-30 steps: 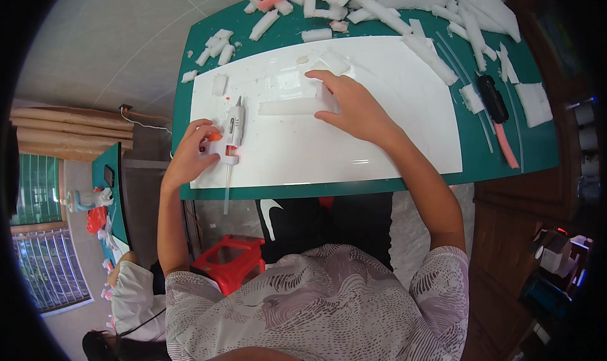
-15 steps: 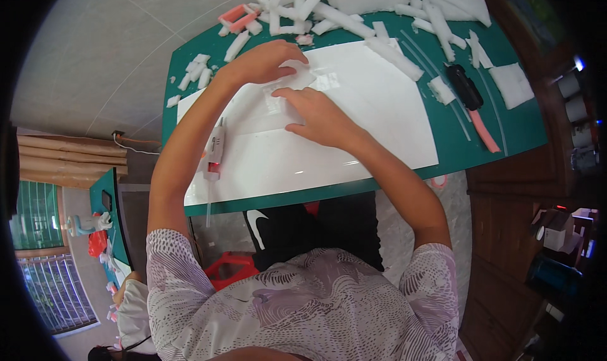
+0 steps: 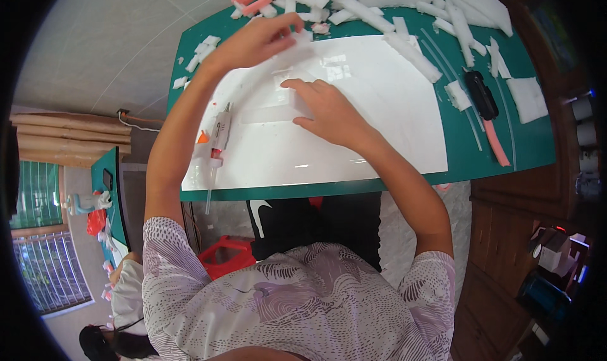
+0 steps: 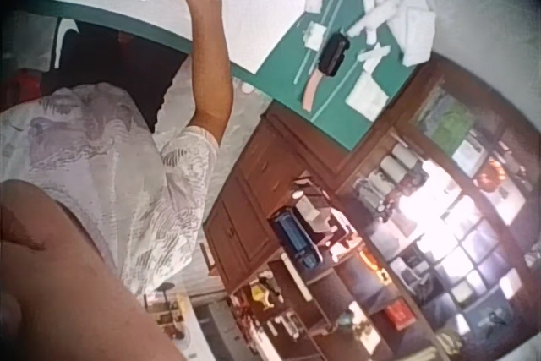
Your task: The person applies hot glue to foam pieces using a glue gun and joins them together by hand to assemble a rectangular foam frame structure. The person then arranges additional foam strips on the board to form another frame.
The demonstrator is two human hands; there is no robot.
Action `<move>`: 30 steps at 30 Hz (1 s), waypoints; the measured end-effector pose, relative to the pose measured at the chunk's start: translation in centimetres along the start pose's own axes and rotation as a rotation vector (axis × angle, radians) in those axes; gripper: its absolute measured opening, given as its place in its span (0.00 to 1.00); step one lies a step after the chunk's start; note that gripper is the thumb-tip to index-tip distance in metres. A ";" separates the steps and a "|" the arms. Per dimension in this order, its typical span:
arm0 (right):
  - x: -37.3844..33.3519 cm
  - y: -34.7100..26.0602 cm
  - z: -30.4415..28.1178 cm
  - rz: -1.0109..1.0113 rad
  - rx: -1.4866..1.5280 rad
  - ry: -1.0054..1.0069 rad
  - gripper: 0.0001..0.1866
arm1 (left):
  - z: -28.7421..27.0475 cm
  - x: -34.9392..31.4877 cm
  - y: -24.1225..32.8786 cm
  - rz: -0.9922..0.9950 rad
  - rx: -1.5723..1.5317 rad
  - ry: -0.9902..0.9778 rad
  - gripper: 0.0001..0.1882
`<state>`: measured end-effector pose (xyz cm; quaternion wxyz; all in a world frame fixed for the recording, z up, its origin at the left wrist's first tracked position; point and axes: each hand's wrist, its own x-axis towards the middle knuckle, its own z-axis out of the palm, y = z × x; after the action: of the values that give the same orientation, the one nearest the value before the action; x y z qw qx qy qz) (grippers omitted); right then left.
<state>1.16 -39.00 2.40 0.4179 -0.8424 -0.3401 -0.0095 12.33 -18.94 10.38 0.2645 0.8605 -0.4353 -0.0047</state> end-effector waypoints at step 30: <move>-4.6 -3.5 -1.3 0.283 0.198 -0.021 0.36 | 4.9 -24.3 10.2 -0.589 -0.355 0.505 0.20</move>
<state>-4.08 -41.06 4.26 0.4926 -0.8365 -0.2217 0.0919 -11.56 -7.82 5.50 0.4943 0.8633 -0.0851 0.0558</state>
